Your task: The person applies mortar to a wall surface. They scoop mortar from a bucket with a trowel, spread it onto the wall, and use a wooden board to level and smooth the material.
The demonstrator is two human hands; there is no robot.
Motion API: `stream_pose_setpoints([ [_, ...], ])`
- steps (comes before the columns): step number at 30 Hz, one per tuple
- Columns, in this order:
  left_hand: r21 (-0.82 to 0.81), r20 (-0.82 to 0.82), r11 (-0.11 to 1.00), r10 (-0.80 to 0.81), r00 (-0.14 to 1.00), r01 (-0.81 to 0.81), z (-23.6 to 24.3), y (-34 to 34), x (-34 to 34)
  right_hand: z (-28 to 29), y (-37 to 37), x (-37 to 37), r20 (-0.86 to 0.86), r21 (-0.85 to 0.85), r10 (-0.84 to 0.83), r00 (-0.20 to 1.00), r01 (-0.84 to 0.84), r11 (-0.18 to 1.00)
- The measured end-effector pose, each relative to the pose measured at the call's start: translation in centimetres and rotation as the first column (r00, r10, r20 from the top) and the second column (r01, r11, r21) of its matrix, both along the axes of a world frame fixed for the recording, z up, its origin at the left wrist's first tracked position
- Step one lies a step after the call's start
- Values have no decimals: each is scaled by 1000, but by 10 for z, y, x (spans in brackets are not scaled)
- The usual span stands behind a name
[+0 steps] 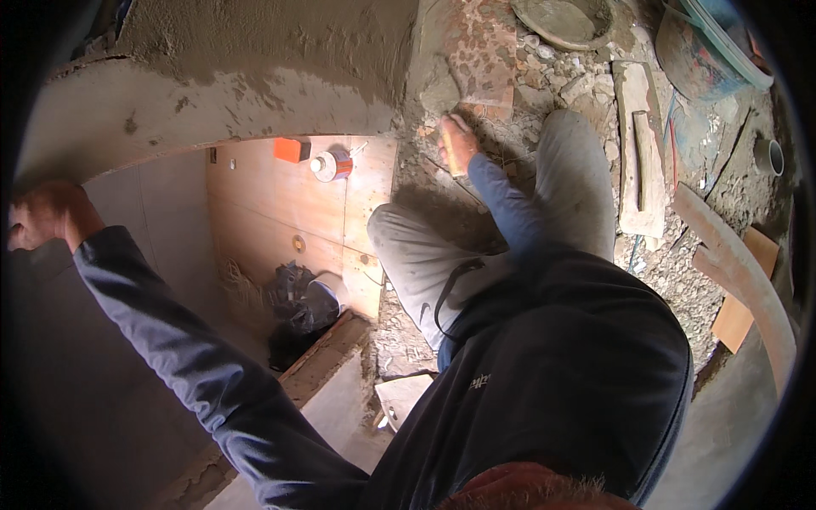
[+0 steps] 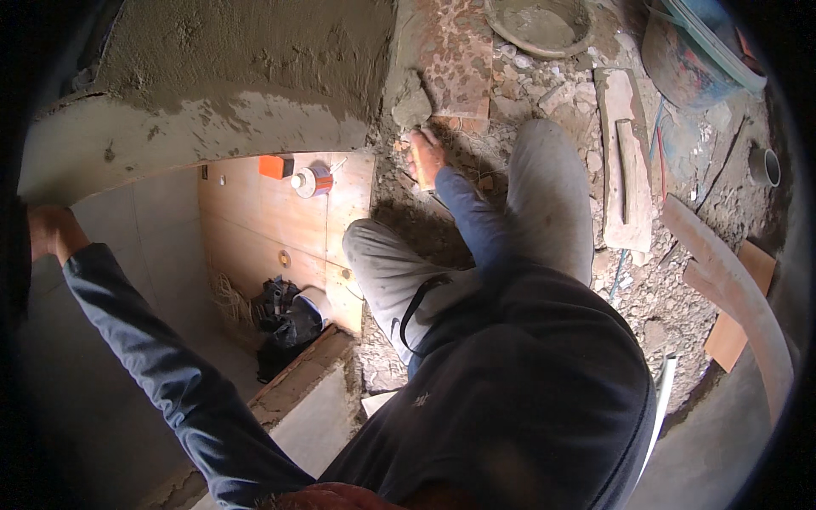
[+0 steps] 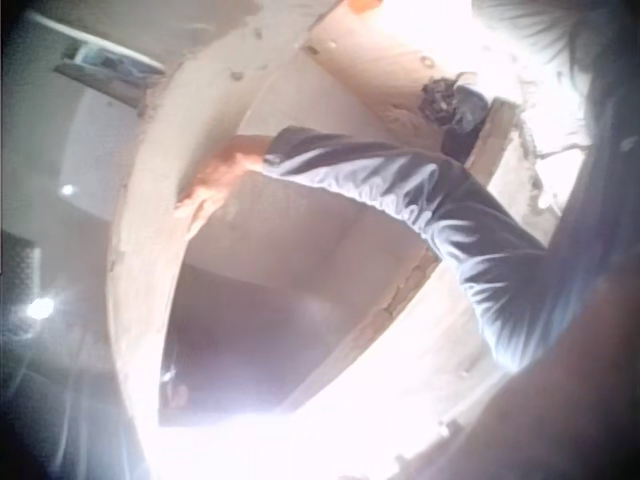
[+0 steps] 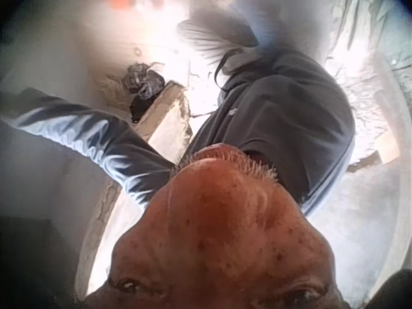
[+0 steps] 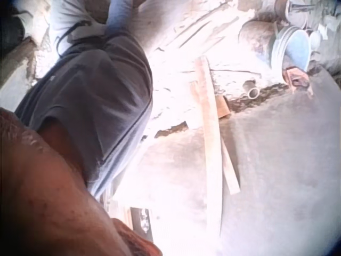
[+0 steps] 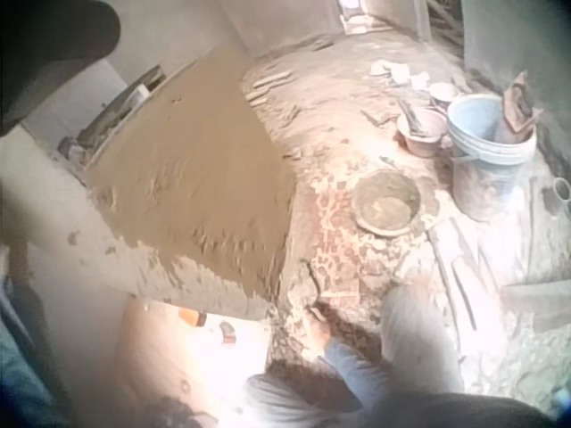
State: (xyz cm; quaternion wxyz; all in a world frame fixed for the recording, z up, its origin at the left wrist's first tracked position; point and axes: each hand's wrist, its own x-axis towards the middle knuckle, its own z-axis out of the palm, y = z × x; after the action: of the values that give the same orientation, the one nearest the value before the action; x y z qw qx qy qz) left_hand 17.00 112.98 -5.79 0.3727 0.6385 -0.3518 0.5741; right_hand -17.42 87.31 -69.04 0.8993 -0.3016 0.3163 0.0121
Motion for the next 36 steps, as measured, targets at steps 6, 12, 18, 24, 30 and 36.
stream_pose_setpoints([
  [6,-52,-59,967,-253,966,250,-1,-26,-5,41,-27,-17,-32,-310,-299,954,275,910],
  [12,-121,-117,951,-297,948,283,-14,-48,-13,19,47,49,-24,-635,-586,810,440,634],
  [18,-114,-73,985,-141,987,132,-12,-63,-60,118,14,88,234,-495,-320,918,396,773],
  [24,-128,-81,983,-143,986,132,-18,-76,-72,123,-63,48,336,-152,-197,921,260,954],
  [30,-126,-98,983,-149,984,136,-29,-92,-90,22,10,49,83,249,-35,996,13,969],
  [36,-33,-61,977,-210,976,208,-7,-59,-69,48,44,102,160,550,-154,975,41,834],
])
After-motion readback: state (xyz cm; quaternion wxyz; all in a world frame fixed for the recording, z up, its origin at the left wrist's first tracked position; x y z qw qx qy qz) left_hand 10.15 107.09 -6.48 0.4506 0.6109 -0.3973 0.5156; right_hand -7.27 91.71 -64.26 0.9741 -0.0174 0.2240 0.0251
